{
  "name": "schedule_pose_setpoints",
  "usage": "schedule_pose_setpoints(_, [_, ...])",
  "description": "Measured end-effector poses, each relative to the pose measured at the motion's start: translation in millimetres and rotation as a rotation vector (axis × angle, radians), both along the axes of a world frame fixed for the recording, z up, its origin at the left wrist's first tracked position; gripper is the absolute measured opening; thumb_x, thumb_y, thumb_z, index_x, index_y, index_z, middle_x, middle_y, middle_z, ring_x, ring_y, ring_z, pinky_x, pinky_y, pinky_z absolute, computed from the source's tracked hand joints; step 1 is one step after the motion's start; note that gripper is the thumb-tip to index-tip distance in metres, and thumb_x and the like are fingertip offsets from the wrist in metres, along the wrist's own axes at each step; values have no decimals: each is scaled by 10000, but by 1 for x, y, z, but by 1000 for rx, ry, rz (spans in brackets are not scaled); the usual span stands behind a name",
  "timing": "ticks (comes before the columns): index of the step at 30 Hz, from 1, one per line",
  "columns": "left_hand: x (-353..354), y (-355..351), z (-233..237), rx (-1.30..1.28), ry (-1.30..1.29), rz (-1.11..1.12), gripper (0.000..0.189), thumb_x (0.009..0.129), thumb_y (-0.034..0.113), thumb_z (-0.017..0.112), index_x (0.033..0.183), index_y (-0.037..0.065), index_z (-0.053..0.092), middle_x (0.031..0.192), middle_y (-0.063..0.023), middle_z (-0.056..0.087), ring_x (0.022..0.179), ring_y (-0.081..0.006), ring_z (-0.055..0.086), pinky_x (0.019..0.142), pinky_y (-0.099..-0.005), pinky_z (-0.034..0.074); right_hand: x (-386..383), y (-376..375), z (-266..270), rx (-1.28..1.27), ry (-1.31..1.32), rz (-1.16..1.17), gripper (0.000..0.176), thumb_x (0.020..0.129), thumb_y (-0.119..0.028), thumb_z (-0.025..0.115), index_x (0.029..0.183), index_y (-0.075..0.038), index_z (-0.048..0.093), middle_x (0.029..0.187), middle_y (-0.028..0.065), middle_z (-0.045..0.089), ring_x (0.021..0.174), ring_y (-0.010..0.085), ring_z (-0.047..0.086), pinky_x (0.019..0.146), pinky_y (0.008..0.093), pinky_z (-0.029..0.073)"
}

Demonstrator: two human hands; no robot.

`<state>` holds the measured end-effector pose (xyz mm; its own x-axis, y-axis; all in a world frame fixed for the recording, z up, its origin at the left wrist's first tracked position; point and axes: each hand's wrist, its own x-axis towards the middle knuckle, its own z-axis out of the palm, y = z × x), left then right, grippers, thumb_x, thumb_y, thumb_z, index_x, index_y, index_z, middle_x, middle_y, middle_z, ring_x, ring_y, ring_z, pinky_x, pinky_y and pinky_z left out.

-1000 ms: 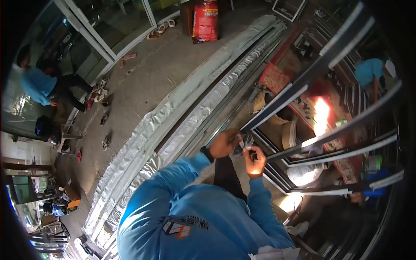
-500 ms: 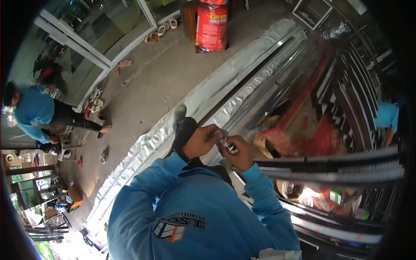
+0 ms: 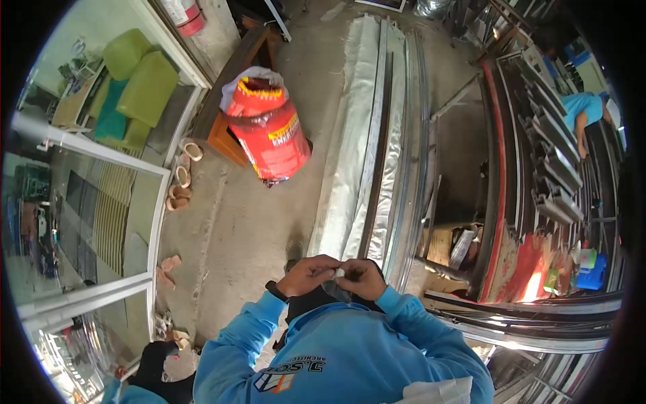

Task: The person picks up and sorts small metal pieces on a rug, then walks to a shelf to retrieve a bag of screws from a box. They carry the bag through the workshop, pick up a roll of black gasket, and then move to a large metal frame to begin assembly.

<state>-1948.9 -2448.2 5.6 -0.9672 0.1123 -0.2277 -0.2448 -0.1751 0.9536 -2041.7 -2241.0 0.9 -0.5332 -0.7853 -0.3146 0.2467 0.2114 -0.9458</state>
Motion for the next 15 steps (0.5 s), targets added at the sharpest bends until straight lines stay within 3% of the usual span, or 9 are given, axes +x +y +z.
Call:
schedule_pose_setpoints(3, [-60,-54,22,4,100,-58,221,911,69,690,1131,51,708,1175,-102,660,1096,-205,619,935,-342,487,-50,-42,31,-65,-88,-29,190,849,-74,789,974,-23,656,876,-21,635,748,55,563,654,241,470])
schedule_pose_setpoints(5, [-110,-79,21,-13,144,-51,139,878,61,713,1015,35,720,1120,-93,658,1046,-190,618,901,-324,483,-91,-64,40,-6,-133,-99,188,846,-53,785,976,-25,652,887,-15,639,775,56,581,668,242,482])
schedule_pose_setpoints(8, [-197,-114,28,10,208,-152,131,851,56,722,975,29,692,1083,-83,643,1006,-186,614,881,-327,481,-157,-97,47,-34,-163,-180,193,841,-2,764,990,-27,643,912,3,649,828,60,615,701,244,505])
schedule_pose_setpoints(12, [-331,-156,23,-43,316,-318,114,892,122,636,942,21,620,1029,-69,569,938,-181,557,843,-322,455,-266,-143,34,-136,-166,-295,188,828,32,751,975,-18,645,943,17,665,855,78,621,744,256,511])
schedule_pose_setpoints(15, [-434,-186,19,101,108,-325,122,880,126,625,919,35,552,1017,-45,522,934,-145,514,833,-315,433,-368,-179,38,-207,-213,-392,180,809,30,754,961,-14,668,964,41,694,890,96,627,780,284,517])
